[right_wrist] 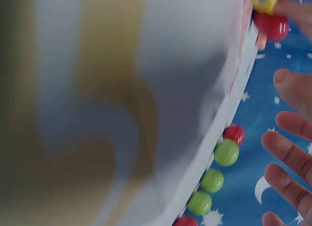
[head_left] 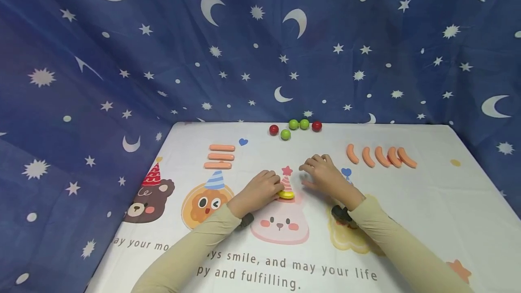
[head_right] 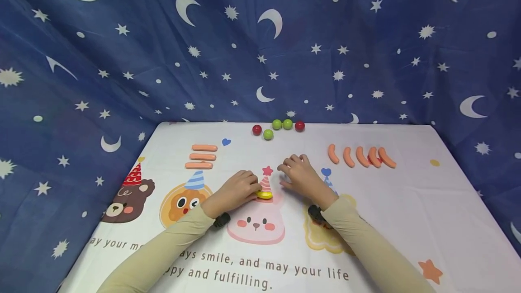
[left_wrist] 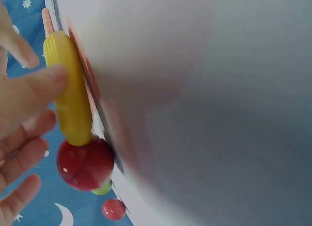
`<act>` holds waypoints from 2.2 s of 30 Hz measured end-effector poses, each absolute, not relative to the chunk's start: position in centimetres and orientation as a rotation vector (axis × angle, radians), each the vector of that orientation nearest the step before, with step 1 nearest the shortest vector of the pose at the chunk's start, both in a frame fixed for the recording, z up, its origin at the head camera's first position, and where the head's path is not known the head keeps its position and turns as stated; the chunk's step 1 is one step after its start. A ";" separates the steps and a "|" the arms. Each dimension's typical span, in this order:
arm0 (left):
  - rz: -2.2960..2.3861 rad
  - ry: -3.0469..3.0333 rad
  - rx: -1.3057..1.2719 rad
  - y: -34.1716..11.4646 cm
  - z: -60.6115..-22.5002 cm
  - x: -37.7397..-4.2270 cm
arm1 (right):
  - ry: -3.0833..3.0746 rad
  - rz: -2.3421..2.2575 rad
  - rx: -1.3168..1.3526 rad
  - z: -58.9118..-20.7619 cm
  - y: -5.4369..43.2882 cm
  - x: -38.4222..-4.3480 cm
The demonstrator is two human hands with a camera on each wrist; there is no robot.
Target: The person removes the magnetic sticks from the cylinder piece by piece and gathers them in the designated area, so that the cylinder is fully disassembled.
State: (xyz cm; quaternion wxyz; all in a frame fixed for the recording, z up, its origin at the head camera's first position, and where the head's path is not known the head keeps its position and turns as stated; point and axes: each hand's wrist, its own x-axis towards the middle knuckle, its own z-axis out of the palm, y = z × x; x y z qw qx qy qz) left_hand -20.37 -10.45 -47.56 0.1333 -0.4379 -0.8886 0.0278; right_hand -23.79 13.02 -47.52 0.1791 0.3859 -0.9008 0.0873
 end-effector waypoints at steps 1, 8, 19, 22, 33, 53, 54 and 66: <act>0.058 -2.577 -1.277 -10.6 -47.4 -20.4 | -2.546 0.251 1.111 -47.7 12.9 -23.5; -0.078 -2.625 -1.244 -12.1 -46.6 -21.5 | -2.533 0.274 1.234 -48.1 12.0 -22.1; -0.069 -2.739 -1.104 -13.8 -47.0 -22.9 | -2.585 0.199 1.356 -47.9 10.9 -21.4; -0.073 -2.755 -1.094 -13.7 -47.0 -23.0 | -2.624 0.193 1.364 -47.9 10.7 -21.4; -0.060 -2.806 -1.063 -13.0 -46.9 -22.4 | -2.673 0.134 1.361 -47.8 10.0 -21.4; -0.047 -2.781 -1.109 -12.6 -47.1 -21.7 | -2.639 0.180 1.415 -47.8 10.9 -22.2; -0.044 -2.782 -1.107 -12.6 -47.1 -21.7 | -2.643 0.184 1.415 -47.8 10.8 -22.2; -0.067 -2.789 -1.096 -12.3 -47.1 -21.3 | -2.632 0.163 1.450 -48.0 10.9 -21.6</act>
